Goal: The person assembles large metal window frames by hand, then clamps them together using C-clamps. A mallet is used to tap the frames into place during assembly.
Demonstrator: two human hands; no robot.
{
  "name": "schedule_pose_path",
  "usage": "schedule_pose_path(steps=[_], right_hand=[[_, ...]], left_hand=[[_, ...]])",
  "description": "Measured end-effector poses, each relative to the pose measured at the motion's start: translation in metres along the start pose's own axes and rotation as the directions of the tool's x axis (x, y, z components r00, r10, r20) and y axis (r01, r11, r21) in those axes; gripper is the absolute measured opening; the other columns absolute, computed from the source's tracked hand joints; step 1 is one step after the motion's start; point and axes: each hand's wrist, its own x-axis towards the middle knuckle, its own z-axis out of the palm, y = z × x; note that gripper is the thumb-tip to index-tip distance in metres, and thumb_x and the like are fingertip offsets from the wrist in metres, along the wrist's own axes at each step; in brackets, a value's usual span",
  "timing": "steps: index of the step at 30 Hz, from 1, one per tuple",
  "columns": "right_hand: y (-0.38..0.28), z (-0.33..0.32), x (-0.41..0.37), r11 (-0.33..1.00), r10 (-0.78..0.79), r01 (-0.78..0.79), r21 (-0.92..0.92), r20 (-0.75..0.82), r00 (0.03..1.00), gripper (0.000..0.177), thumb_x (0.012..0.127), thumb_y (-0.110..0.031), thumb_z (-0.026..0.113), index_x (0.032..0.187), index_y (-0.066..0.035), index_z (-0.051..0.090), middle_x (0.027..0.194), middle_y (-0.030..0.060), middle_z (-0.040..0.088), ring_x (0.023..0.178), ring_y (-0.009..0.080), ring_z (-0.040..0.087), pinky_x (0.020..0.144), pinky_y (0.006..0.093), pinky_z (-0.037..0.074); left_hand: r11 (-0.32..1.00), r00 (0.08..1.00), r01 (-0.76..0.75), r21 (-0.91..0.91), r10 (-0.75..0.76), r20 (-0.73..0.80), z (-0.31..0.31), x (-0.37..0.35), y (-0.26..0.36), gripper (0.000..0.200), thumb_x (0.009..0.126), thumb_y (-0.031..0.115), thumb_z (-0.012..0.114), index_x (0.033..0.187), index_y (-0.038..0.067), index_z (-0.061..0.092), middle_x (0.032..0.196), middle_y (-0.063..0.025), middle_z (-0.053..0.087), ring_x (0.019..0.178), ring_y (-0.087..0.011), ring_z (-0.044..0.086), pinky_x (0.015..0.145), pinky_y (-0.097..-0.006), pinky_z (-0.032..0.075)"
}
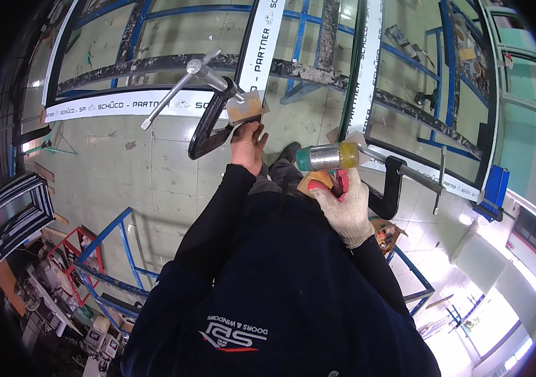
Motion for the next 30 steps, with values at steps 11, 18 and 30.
schedule_pose_path(steps=[11, 18, 30], right_hand=[[-0.001, -0.010, -0.005, 0.998, 0.061, -0.062, 0.022, 0.034, 0.998, 0.056, 0.083, -0.014, 0.084, 0.127, 0.003, 0.053, 0.107, 0.0156, 0.071, 0.100, 0.0155, 0.069, 0.089, 0.0307, 0.055], [-0.007, -0.015, -0.005, 0.995, 0.087, -0.089, 0.042, 0.055, 0.995, 0.056, 0.084, -0.015, 0.083, 0.129, 0.001, 0.053, 0.108, 0.0136, 0.070, 0.101, 0.0140, 0.068, 0.090, 0.0305, 0.054], [0.006, -0.014, -0.001, 0.998, 0.060, -0.060, -0.001, 0.061, 0.996, 0.054, 0.082, -0.020, 0.085, 0.121, 0.001, 0.054, 0.098, 0.0125, 0.069, 0.089, 0.0124, 0.067, 0.082, 0.0290, 0.055]], left_hand=[[0.999, 0.998, -0.044, 0.026, 0.046, -0.053, 0.011, 0.000, -0.006, 0.021, 0.094, 0.022, 0.068, 0.106, 0.007, 0.059, 0.102, -0.0040, 0.059, 0.106, -0.0190, 0.058, 0.103, -0.0452, 0.046], [0.999, 0.998, -0.045, 0.029, 0.046, -0.042, 0.012, -0.001, -0.003, 0.021, 0.095, 0.021, 0.068, 0.108, 0.007, 0.060, 0.104, -0.0045, 0.059, 0.112, -0.0203, 0.058, 0.103, -0.0472, 0.046], [0.994, 0.998, -0.030, 0.107, 0.037, -0.059, 0.013, 0.003, -0.003, 0.031, 0.092, 0.020, 0.072, 0.116, 0.006, 0.058, 0.113, -0.0038, 0.061, 0.110, -0.0197, 0.058, 0.102, -0.0458, 0.046]])
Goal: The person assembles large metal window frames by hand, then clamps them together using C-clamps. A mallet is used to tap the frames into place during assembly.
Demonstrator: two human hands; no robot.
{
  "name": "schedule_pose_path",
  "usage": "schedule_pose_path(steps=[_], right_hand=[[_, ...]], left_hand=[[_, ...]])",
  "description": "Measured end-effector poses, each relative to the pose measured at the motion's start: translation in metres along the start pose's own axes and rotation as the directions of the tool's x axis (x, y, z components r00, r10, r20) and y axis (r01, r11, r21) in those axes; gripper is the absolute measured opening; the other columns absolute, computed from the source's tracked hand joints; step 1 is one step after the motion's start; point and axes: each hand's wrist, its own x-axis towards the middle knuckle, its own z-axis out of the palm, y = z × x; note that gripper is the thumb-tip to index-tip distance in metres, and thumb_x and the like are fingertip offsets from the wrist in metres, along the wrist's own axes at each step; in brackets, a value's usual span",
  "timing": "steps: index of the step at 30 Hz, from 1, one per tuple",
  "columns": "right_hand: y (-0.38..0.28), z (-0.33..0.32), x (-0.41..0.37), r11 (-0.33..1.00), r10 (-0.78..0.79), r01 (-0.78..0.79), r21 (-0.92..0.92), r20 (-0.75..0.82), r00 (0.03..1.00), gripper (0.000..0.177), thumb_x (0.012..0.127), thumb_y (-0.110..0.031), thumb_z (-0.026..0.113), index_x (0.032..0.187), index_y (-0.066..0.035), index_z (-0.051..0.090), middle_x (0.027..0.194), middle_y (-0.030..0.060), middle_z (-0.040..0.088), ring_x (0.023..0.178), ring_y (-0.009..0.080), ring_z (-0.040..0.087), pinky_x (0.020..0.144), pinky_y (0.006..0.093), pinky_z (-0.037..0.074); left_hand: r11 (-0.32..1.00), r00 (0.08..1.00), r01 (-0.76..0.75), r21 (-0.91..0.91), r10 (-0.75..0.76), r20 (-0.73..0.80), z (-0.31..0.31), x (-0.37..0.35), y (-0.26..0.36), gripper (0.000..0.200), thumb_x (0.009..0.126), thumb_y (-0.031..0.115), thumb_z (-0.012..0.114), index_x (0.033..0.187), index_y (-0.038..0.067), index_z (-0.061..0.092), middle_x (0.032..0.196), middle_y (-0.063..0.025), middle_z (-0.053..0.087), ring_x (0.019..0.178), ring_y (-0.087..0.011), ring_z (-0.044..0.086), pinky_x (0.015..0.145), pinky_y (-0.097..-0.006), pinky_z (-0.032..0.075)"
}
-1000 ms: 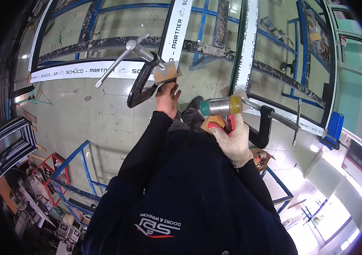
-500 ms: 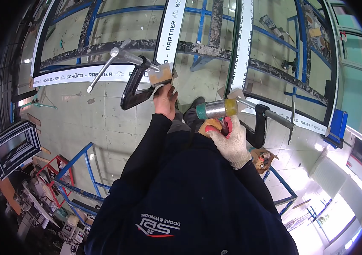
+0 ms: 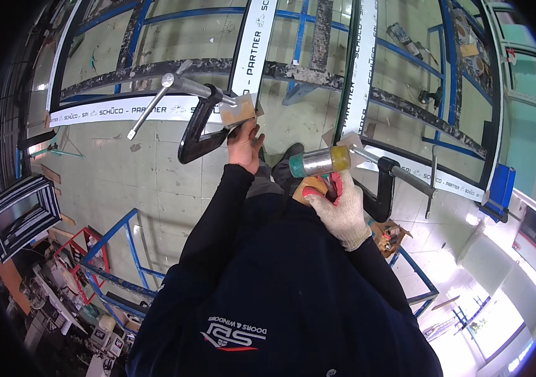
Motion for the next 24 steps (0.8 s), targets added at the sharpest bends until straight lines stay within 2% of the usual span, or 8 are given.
schedule_pose_path(steps=[1, 4, 5, 7, 10, 13, 14, 24], right_hand=[[0.002, 0.001, 0.000, 1.000, -0.001, 0.001, -0.008, 0.001, 1.000, 0.053, 0.082, -0.021, 0.085, 0.120, 0.002, 0.055, 0.097, 0.0124, 0.069, 0.088, 0.0122, 0.066, 0.081, 0.0288, 0.055], [-0.001, 0.004, 0.002, 0.999, -0.036, 0.037, 0.011, -0.017, 0.999, 0.052, 0.082, -0.021, 0.086, 0.118, 0.002, 0.055, 0.094, 0.0117, 0.068, 0.084, 0.0111, 0.065, 0.079, 0.0283, 0.054], [-0.001, 0.005, 0.002, 0.999, -0.034, 0.035, 0.021, -0.008, 0.999, 0.052, 0.082, -0.022, 0.086, 0.117, 0.002, 0.055, 0.094, 0.0117, 0.068, 0.084, 0.0109, 0.064, 0.079, 0.0283, 0.054], [0.000, 0.004, 0.002, 0.999, -0.028, 0.028, 0.043, 0.003, 1.000, 0.052, 0.082, -0.022, 0.086, 0.116, 0.002, 0.055, 0.094, 0.0116, 0.068, 0.084, 0.0106, 0.064, 0.079, 0.0283, 0.054], [-0.007, 0.005, 0.002, 1.000, 0.001, -0.001, 0.017, 0.007, 1.000, 0.052, 0.081, -0.024, 0.087, 0.114, 0.001, 0.055, 0.092, 0.0106, 0.068, 0.083, 0.0106, 0.064, 0.078, 0.0282, 0.054], [-0.006, 0.006, 0.004, 1.000, -0.005, 0.005, 0.015, 0.017, 1.000, 0.053, 0.080, -0.025, 0.087, 0.113, 0.001, 0.055, 0.091, 0.0099, 0.067, 0.082, 0.0110, 0.063, 0.078, 0.0283, 0.054], [-0.004, 0.007, 0.004, 1.000, -0.006, 0.006, 0.024, 0.017, 1.000, 0.053, 0.080, -0.026, 0.088, 0.112, 0.001, 0.055, 0.091, 0.0098, 0.066, 0.082, 0.0112, 0.063, 0.078, 0.0283, 0.054], [0.002, 0.004, 0.002, 0.998, -0.013, 0.012, 0.068, 0.008, 1.000, 0.052, 0.079, -0.025, 0.089, 0.109, 0.001, 0.056, 0.089, 0.0093, 0.064, 0.080, 0.0126, 0.063, 0.076, 0.0296, 0.054]], left_hand=[[1.000, 1.000, 0.000, 0.017, 0.000, 0.000, 0.002, 0.001, 0.000, 0.034, 0.091, 0.021, 0.073, 0.118, 0.006, 0.057, 0.114, -0.0043, 0.060, 0.109, -0.0196, 0.059, 0.102, -0.0440, 0.047], [0.886, 0.975, -0.167, 0.434, 0.214, -0.063, 0.013, -0.024, 0.001, 0.038, 0.087, 0.015, 0.077, 0.113, 0.002, 0.052, 0.103, -0.0057, 0.063, 0.101, -0.0180, 0.059, 0.090, -0.0397, 0.050], [0.640, 0.935, -0.277, 0.716, 0.350, 0.049, -0.001, -0.032, -0.008, 0.058, 0.084, 0.013, 0.078, 0.129, -0.004, 0.046, 0.107, -0.0127, 0.062, 0.102, -0.0239, 0.060, 0.090, -0.0383, 0.050], [-0.012, 0.714, -0.584, 0.812, 0.468, 0.521, -0.006, -0.065, 0.011, 0.082, 0.081, 0.014, 0.079, 0.148, -0.002, 0.034, 0.120, -0.0191, 0.057, 0.102, -0.0323, 0.062, 0.089, -0.0419, 0.052], [-0.294, 0.755, -0.512, 0.807, 0.293, 0.586, -0.007, -0.074, 0.038, 0.096, 0.079, 0.018, 0.080, 0.158, 0.011, 0.025, 0.128, -0.0223, 0.052, 0.107, -0.0388, 0.062, 0.090, -0.0436, 0.054], [-0.358, 0.877, -0.395, 0.846, 0.128, 0.463, -0.004, -0.071, 0.061, 0.095, 0.080, 0.016, 0.079, 0.160, 0.021, 0.026, 0.127, -0.0223, 0.051, 0.109, -0.0411, 0.061, 0.089, -0.0453, 0.055], [-0.346, 0.866, -0.421, 0.838, 0.122, 0.485, -0.008, -0.067, 0.063, 0.095, 0.083, 0.016, 0.077, 0.160, 0.027, 0.023, 0.125, -0.0197, 0.051, 0.105, -0.0415, 0.064, 0.086, -0.0481, 0.056], [-0.404, 0.856, -0.479, 0.780, -0.018, 0.517, -0.018, -0.056, 0.078, 0.092, 0.085, 0.009, 0.068, 0.160, 0.034, 0.020, 0.112, -0.0188, 0.056, 0.087, -0.0420, 0.066, 0.080, -0.0492, 0.056]])
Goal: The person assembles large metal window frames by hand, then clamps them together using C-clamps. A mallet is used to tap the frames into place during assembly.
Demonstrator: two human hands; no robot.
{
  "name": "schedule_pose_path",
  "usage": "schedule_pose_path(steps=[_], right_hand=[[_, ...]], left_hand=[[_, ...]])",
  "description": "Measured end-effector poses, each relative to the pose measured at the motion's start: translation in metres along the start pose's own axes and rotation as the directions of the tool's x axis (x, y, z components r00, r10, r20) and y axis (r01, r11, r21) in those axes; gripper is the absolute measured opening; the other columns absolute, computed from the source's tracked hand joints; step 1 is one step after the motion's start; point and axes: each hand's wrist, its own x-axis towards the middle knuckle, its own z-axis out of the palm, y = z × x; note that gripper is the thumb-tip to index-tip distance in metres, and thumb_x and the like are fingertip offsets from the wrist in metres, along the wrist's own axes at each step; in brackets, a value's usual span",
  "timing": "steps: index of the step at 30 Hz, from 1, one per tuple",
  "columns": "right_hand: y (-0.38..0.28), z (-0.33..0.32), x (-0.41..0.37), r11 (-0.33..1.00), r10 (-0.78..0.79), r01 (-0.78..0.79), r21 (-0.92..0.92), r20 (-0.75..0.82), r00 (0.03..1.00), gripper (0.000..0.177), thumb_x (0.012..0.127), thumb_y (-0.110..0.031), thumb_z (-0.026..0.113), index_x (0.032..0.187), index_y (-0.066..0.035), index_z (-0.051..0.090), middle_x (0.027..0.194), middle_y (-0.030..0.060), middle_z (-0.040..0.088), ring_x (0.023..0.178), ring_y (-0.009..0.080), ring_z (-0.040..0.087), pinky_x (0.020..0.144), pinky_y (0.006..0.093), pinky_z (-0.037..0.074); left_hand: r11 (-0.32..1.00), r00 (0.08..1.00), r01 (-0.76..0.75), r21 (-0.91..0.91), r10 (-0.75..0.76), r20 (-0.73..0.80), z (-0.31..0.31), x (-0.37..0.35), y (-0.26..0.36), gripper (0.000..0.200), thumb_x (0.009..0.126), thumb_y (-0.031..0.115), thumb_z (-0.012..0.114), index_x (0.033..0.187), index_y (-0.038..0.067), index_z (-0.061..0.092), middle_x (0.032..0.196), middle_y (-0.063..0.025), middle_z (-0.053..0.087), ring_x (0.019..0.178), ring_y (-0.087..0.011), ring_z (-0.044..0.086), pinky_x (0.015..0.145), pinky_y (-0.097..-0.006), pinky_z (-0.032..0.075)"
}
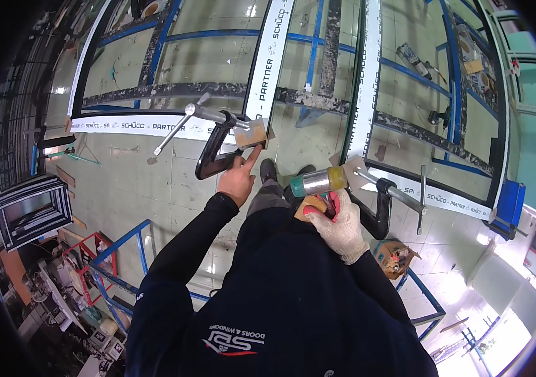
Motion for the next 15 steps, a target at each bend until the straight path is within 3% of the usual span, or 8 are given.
schedule_pose_path(steps=[11, 15], right_hand=[[0.0029, -0.0003, 0.0034, 0.998, 0.017, -0.019, 0.056, 0.031, 0.999, 0.054, 0.079, -0.024, 0.088, 0.112, 0.002, 0.054, 0.090, 0.0101, 0.064, 0.082, 0.0114, 0.062, 0.076, 0.0295, 0.053], [0.0063, 0.0008, 0.0048, 1.000, 0.022, -0.022, -0.009, 0.031, 0.999, 0.053, 0.079, -0.024, 0.088, 0.111, 0.002, 0.054, 0.090, 0.0105, 0.064, 0.083, 0.0115, 0.062, 0.076, 0.0295, 0.054]], left_hand=[[0.999, 0.996, 0.012, 0.035, -0.015, 0.085, -0.0053, -0.0018, -0.0039, 0.092, 0.086, 0.009, 0.065, 0.160, 0.036, 0.018, 0.107, -0.0227, 0.058, 0.089, -0.0441, 0.066, 0.082, -0.0515, 0.055], [1.000, 0.999, -0.011, 0.000, 0.011, 0.040, -0.0010, 0.0040, -0.0018, 0.091, 0.086, 0.008, 0.065, 0.160, 0.036, 0.021, 0.105, -0.0225, 0.059, 0.089, -0.0437, 0.066, 0.081, -0.0508, 0.055]])
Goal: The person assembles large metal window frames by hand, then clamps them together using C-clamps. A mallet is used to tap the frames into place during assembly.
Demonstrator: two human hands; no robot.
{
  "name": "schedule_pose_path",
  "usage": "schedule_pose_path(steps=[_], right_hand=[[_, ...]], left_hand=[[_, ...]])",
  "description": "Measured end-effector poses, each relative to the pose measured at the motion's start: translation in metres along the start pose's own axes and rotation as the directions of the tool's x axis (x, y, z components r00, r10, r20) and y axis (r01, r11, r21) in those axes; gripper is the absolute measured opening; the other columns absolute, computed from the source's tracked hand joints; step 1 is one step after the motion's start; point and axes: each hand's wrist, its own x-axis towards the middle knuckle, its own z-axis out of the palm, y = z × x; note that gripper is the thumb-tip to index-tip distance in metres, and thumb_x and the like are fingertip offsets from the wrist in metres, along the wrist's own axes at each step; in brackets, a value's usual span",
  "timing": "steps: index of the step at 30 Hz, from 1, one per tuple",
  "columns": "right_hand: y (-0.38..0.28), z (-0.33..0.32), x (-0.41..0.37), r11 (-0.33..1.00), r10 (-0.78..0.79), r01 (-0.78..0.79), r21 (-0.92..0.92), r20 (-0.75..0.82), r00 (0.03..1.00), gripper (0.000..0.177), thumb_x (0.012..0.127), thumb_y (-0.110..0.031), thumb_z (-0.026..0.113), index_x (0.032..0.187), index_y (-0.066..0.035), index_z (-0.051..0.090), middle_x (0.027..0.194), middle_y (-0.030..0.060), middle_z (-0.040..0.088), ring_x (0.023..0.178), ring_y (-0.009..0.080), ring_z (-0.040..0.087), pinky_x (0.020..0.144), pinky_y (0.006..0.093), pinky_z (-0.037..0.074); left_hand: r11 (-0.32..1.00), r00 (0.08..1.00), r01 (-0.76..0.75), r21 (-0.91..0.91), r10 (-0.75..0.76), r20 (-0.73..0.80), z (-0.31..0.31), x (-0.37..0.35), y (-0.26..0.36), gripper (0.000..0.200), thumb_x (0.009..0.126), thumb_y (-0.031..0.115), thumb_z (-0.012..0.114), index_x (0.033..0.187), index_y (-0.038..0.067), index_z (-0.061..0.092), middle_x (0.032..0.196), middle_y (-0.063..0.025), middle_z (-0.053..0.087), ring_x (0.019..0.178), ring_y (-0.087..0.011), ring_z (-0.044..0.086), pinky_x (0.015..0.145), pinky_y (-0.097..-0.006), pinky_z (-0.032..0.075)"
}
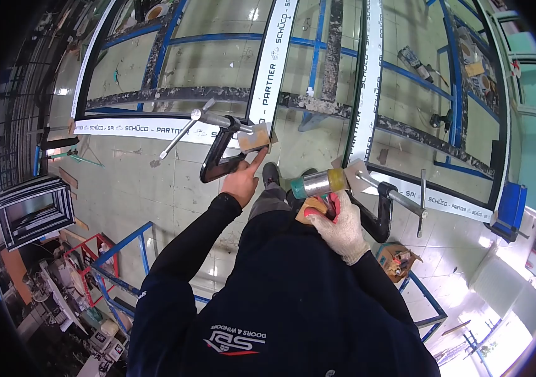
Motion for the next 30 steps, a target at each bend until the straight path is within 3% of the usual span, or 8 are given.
schedule_pose_path(steps=[11, 17, 30], right_hand=[[-0.014, 0.007, 0.004, 0.998, -0.052, 0.051, -0.035, -0.041, 0.998, 0.052, 0.079, -0.022, 0.087, 0.112, 0.003, 0.056, 0.092, 0.0133, 0.068, 0.085, 0.0134, 0.067, 0.078, 0.0301, 0.055], [-0.026, 0.015, 0.005, 0.999, -0.013, 0.011, -0.036, -0.056, 0.998, 0.053, 0.079, -0.021, 0.087, 0.115, 0.004, 0.056, 0.096, 0.0152, 0.069, 0.088, 0.0140, 0.067, 0.080, 0.0307, 0.055], [-0.036, 0.023, 0.008, 0.999, -0.032, 0.033, 0.007, -0.080, 0.996, 0.050, 0.081, -0.018, 0.086, 0.115, 0.004, 0.056, 0.098, 0.0115, 0.068, 0.089, 0.0112, 0.064, 0.080, 0.0294, 0.055]], left_hand=[[0.996, 0.994, -0.078, -0.030, 0.076, -0.077, 0.009, 0.003, -0.006, 0.091, 0.086, 0.013, 0.070, 0.160, 0.035, 0.022, 0.104, -0.0204, 0.060, 0.088, -0.0412, 0.066, 0.077, -0.0491, 0.056], [0.995, 0.991, -0.092, -0.023, 0.090, -0.100, 0.011, -0.004, -0.016, 0.087, 0.087, 0.015, 0.069, 0.160, 0.034, 0.024, 0.098, -0.0177, 0.059, 0.081, -0.0396, 0.067, 0.073, -0.0486, 0.056], [0.989, 0.985, -0.088, -0.116, 0.069, -0.158, 0.028, 0.004, -0.018, 0.077, 0.089, 0.009, 0.059, 0.157, 0.028, 0.029, 0.102, -0.0205, 0.060, 0.079, -0.0430, 0.066, 0.074, -0.0519, 0.055]])
